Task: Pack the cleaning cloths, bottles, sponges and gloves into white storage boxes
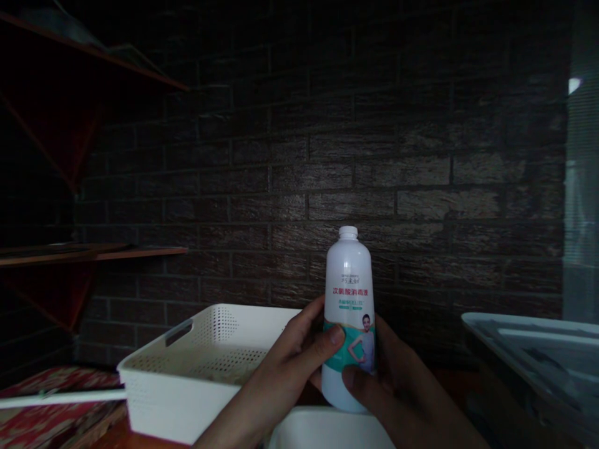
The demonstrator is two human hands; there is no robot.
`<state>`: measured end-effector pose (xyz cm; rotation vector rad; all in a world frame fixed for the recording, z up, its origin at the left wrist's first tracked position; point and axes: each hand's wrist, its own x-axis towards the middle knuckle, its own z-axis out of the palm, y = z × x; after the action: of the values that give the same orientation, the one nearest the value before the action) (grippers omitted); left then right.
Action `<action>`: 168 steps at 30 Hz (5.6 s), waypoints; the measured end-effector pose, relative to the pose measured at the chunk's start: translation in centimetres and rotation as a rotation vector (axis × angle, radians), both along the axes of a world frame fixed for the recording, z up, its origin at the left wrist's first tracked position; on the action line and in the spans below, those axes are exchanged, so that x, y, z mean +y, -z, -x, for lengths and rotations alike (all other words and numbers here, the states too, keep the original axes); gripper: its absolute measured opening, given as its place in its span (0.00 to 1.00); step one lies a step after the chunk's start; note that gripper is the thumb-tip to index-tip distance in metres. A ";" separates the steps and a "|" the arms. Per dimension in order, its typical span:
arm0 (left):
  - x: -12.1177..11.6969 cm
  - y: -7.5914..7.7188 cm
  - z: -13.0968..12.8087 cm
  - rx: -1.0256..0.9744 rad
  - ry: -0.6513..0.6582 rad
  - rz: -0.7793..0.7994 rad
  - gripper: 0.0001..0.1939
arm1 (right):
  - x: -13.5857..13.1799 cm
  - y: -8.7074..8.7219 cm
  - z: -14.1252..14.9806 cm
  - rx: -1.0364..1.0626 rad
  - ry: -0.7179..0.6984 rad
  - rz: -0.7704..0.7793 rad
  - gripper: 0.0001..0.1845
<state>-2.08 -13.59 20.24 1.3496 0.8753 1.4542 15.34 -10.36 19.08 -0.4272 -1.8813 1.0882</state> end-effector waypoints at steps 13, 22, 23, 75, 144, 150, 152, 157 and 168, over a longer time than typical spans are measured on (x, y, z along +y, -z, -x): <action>-0.3 -0.6 0.3 0.089 0.075 -0.064 0.29 | -0.1 0.0 0.0 0.008 -0.004 0.041 0.24; -0.3 -0.8 0.2 0.105 0.086 -0.100 0.26 | -0.3 -0.1 -0.2 -0.027 0.033 0.023 0.22; -0.3 -0.9 0.2 0.112 0.092 -0.094 0.27 | -0.2 -0.1 -0.2 -0.025 0.035 0.020 0.22; 0.6 -0.2 0.7 0.164 0.074 -0.243 0.20 | -0.1 0.1 0.2 0.012 -0.052 0.058 0.24; 0.9 0.6 -0.4 -0.359 -0.027 -0.076 0.33 | 0.0 1.5 1.2 0.055 -0.241 0.242 0.48; 1.1 0.4 -0.5 -0.262 -0.176 -0.101 0.31 | -0.2 0.7 1.1 -0.080 -0.069 0.052 0.39; 1.1 0.3 -0.5 -0.264 -0.181 -0.089 0.31 | -0.2 0.4 1.1 -0.140 -0.034 0.042 0.35; 0.9 0.3 -0.6 -0.368 -0.119 -0.047 0.30 | 0.0 0.4 1.0 -0.131 -0.177 0.082 0.28; 0.9 0.1 -0.7 -0.353 -0.113 -0.097 0.29 | -0.3 1.4 1.3 -0.055 -0.153 0.091 0.32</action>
<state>-1.40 -12.73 20.18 1.0789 0.6653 1.7756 14.08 -10.68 17.64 -0.3729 -1.9434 1.2793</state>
